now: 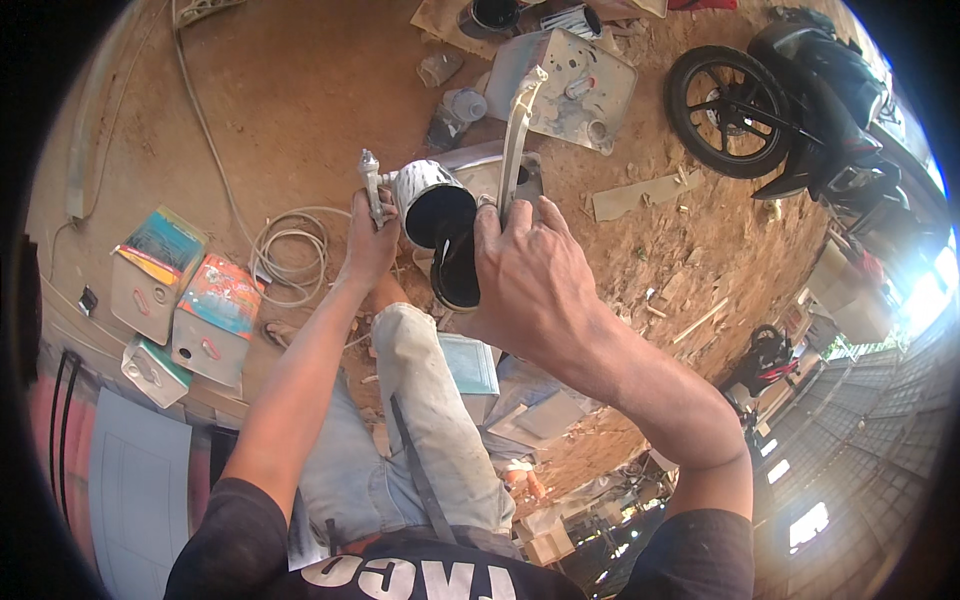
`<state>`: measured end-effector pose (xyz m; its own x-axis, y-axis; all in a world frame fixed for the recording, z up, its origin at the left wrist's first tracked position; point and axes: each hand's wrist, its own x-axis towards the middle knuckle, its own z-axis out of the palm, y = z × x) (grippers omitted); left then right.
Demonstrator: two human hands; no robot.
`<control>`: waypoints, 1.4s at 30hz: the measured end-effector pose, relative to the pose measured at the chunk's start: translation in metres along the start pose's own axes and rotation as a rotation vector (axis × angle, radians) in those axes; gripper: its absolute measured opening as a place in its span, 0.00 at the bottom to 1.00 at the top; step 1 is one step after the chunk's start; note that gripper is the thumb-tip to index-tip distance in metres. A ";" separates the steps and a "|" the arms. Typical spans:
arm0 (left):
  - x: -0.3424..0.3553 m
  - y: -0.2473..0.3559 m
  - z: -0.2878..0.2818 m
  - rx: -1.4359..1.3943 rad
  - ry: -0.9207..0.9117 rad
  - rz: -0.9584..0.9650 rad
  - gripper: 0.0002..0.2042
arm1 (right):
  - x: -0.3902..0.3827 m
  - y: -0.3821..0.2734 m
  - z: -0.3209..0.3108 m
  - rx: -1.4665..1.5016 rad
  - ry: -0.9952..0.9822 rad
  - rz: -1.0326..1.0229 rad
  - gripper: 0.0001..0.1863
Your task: The person pours paint from a can into a sprayer reservoir and then applies the paint to a door and its frame using a spray gun.
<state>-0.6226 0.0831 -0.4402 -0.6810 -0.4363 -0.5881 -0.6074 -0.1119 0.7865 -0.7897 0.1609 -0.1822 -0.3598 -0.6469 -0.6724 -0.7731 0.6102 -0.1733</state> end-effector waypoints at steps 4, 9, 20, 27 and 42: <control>-0.001 -0.002 0.004 -0.014 -0.001 0.004 0.14 | 0.004 0.001 -0.003 -0.001 -0.045 0.007 0.45; 0.001 0.000 0.004 0.003 -0.020 0.000 0.14 | 0.005 0.004 -0.002 -0.005 -0.008 -0.014 0.41; 0.004 0.005 0.012 0.016 -0.041 -0.004 0.14 | 0.007 0.014 -0.003 0.024 -0.092 0.056 0.39; 0.015 0.011 0.018 -0.148 -0.053 -0.101 0.15 | -0.017 0.053 0.034 0.224 0.153 0.043 0.52; 0.010 0.029 -0.003 -0.394 -0.038 -0.218 0.20 | 0.139 0.246 0.171 0.549 1.033 0.882 0.68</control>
<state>-0.6460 0.0730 -0.4231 -0.5734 -0.3323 -0.7488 -0.5417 -0.5319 0.6509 -0.9409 0.2990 -0.4412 -0.9896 0.1315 0.0590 0.0980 0.9143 -0.3930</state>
